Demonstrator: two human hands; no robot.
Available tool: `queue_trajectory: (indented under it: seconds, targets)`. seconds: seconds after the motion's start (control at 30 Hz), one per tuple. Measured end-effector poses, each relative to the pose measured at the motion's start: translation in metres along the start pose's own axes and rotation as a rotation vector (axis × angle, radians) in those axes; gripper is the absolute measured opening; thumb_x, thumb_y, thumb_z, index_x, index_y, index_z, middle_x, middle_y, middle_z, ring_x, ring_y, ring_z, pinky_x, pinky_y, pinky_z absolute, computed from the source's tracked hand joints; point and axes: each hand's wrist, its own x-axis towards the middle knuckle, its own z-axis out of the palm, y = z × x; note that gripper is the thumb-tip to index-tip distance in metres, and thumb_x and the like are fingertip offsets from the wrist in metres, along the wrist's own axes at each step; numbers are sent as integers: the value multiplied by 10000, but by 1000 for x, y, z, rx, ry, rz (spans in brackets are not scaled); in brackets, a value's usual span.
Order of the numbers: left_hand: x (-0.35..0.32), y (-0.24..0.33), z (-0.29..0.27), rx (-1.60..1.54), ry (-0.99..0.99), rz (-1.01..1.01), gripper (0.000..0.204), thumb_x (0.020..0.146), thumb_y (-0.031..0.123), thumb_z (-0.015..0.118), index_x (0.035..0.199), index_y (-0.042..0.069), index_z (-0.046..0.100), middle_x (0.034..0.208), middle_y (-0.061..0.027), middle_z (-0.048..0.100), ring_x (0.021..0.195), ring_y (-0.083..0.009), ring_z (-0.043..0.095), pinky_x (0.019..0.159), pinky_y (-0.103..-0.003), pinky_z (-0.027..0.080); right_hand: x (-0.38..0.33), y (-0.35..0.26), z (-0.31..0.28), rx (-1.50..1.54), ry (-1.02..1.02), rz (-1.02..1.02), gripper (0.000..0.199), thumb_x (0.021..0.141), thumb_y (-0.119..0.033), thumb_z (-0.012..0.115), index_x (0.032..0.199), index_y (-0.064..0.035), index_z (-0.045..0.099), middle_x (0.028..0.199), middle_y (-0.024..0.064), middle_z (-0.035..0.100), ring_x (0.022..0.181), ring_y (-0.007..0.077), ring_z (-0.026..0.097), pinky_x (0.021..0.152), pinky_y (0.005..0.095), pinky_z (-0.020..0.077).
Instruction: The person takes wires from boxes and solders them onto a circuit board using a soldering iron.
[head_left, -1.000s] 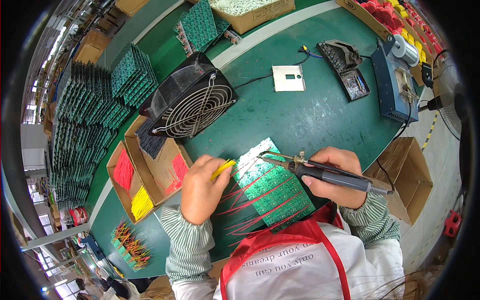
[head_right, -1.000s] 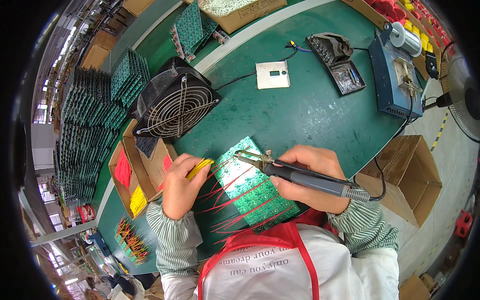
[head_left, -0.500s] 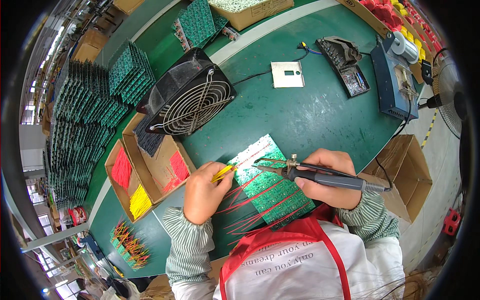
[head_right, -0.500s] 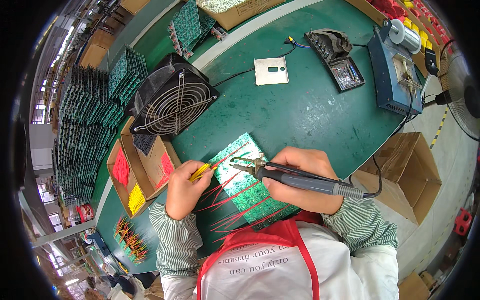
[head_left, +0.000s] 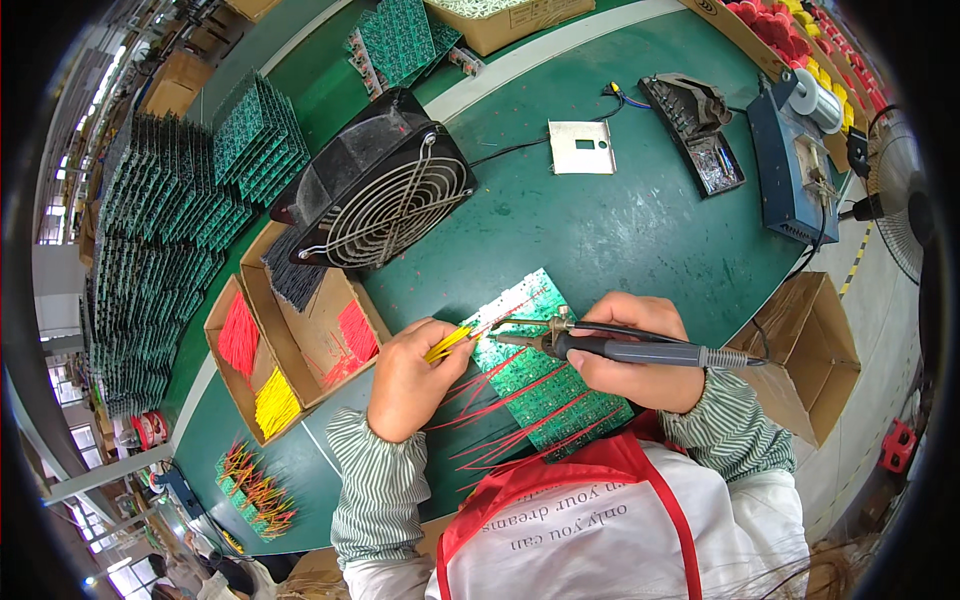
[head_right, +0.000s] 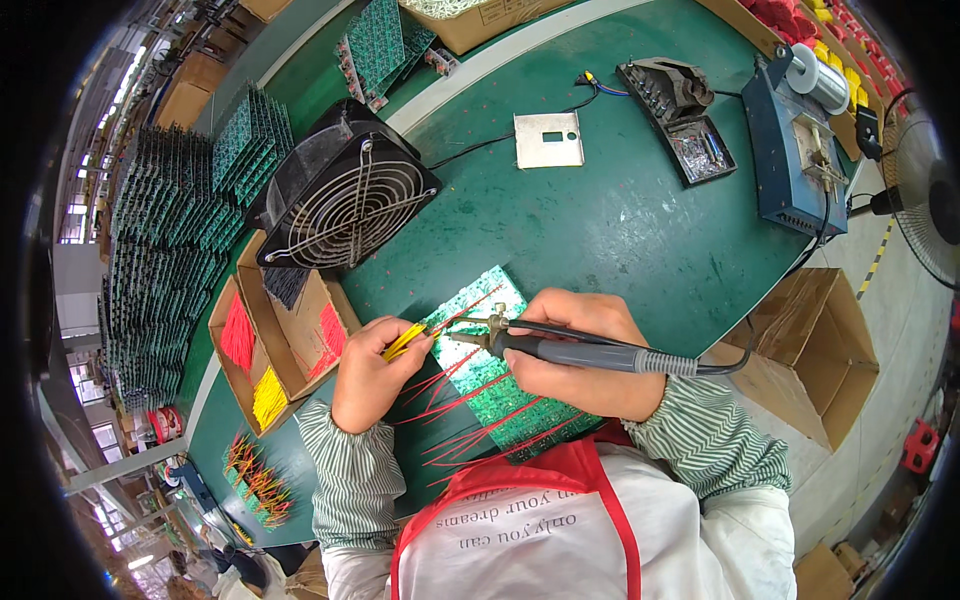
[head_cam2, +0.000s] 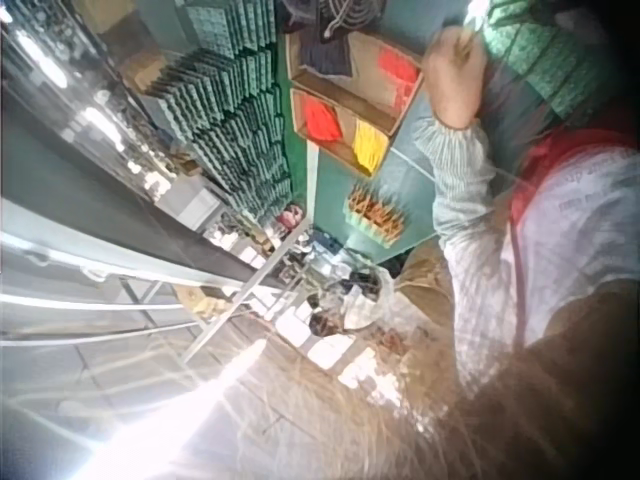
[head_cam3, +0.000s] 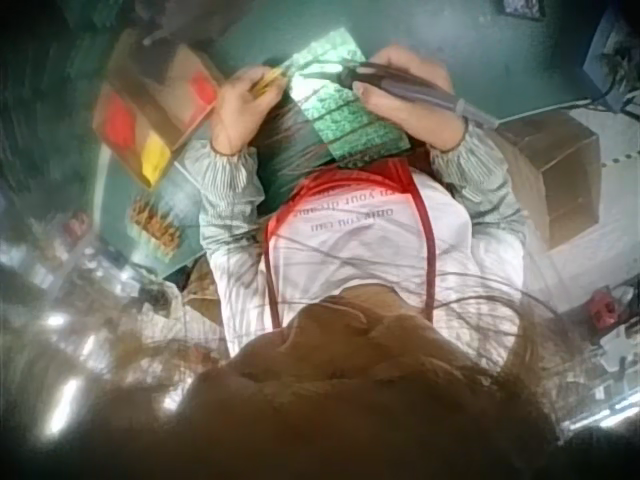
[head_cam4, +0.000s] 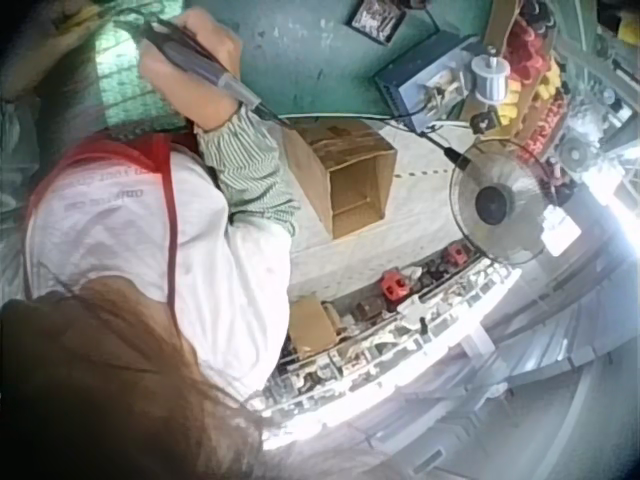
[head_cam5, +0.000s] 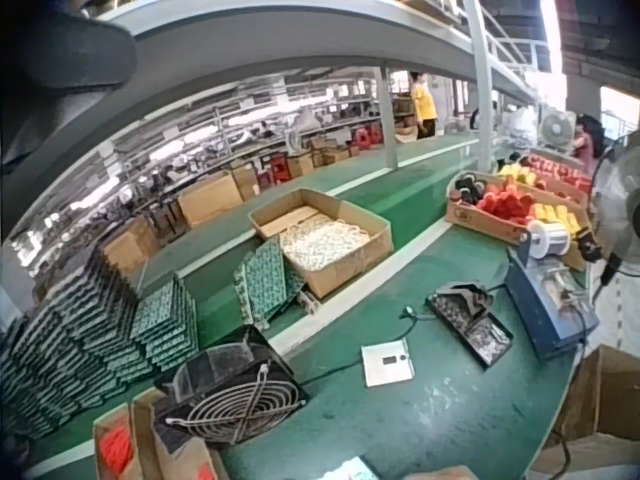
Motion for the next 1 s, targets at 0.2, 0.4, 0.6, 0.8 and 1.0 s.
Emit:
queue_trajectory:
  seconds: [0.2, 0.4, 0.6, 0.8, 1.0]
  targets:
    - [-1, -1, 1, 7, -1, 25, 146, 814, 96, 702, 821, -34, 635, 729, -101, 597, 633, -175, 558, 581, -288, 429, 0, 1, 2, 24, -9, 41, 190, 724, -145, 731, 797, -18, 609, 629, 58, 606, 555, 106, 564, 522, 269, 450]
    - [1, -1, 0, 30, -12, 21, 146, 808, 93, 706, 825, -35, 638, 734, -101, 601, 632, -181, 561, 580, -291, 432, 1, 1, 2, -1, 6, 10, 180, 728, -134, 730, 786, -16, 608, 621, 49, 602, 553, 88, 552, 516, 258, 443]
    - [0, -1, -1, 9, -10, 21, 128, 808, 78, 699, 835, -34, 643, 739, -106, 605, 634, -193, 567, 587, -294, 441, -3, -1, -5, 44, 28, -20, 182, 735, -134, 737, 805, -14, 619, 629, 32, 596, 569, 69, 547, 517, 243, 433]
    - [-10, 3, -33, 371, 318, 101, 120, 780, 88, 699, 852, -2, 664, 780, -127, 627, 669, -283, 617, 606, -342, 487, -8, 0, -12, 30, 48, -8, 177, 734, -126, 735, 806, -13, 620, 648, 32, 605, 583, 66, 553, 523, 241, 438]
    - [-4, 27, -8, 211, 137, 134, 101, 787, 96, 689, 843, 15, 666, 788, -126, 621, 681, -302, 618, 607, -358, 487, -9, 2, -15, 29, 92, 16, 181, 722, -129, 736, 798, -12, 621, 661, 35, 614, 594, 67, 558, 544, 238, 452]
